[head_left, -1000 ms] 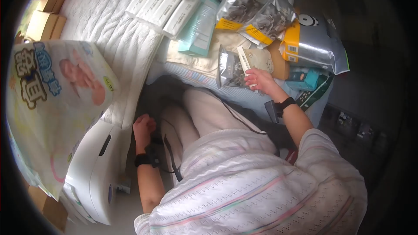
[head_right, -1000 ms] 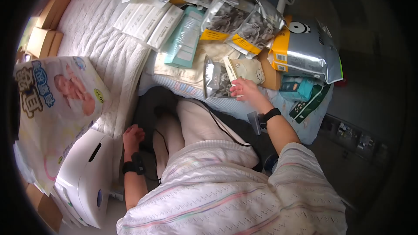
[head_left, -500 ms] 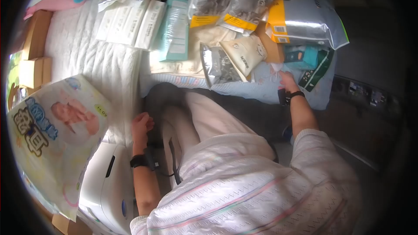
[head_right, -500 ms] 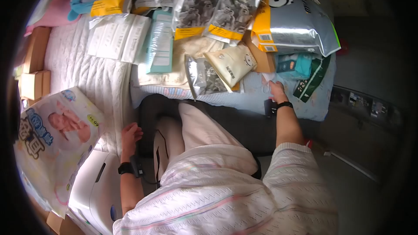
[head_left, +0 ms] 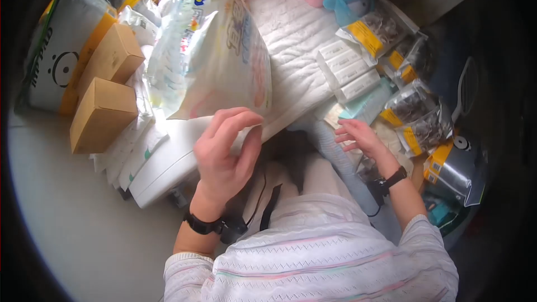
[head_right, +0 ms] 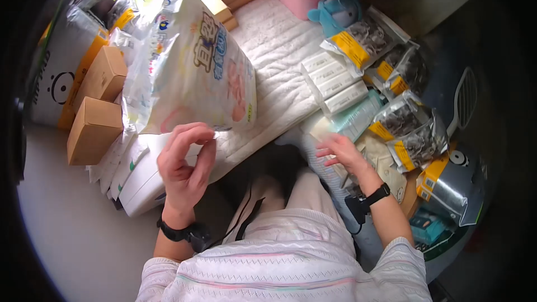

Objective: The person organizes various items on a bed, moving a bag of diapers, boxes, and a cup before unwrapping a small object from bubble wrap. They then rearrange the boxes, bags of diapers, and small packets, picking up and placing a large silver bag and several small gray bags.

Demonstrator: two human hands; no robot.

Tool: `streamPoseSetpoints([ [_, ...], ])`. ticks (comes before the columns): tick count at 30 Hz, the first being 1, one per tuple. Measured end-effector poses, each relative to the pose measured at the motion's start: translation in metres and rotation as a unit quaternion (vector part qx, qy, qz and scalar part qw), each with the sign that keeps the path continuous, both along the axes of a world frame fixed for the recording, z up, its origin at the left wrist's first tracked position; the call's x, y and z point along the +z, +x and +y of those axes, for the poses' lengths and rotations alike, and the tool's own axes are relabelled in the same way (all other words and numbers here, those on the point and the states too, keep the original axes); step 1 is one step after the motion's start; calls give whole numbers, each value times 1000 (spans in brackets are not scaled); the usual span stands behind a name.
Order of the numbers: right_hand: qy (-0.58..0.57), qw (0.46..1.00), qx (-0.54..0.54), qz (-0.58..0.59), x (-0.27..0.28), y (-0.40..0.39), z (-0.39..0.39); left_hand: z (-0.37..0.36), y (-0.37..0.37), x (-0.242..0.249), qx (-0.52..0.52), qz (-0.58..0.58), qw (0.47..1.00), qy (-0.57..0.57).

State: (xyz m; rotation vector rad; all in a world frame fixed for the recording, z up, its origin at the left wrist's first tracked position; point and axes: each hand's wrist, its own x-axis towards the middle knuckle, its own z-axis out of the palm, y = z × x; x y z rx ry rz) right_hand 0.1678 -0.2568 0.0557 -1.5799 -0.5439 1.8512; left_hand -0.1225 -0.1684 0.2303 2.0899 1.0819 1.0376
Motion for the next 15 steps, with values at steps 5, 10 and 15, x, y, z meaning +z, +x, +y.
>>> streamPoseSetpoints([
  [5,65,992,112,-9,19,-57,94,31,-43,43,224,94,949,202],
  [10,92,985,141,-30,38,-113,137,74,-56,20,286,104,952,36],
  [15,40,993,114,-4,30,-143,143,94,-69,10,200,145,969,3],
])
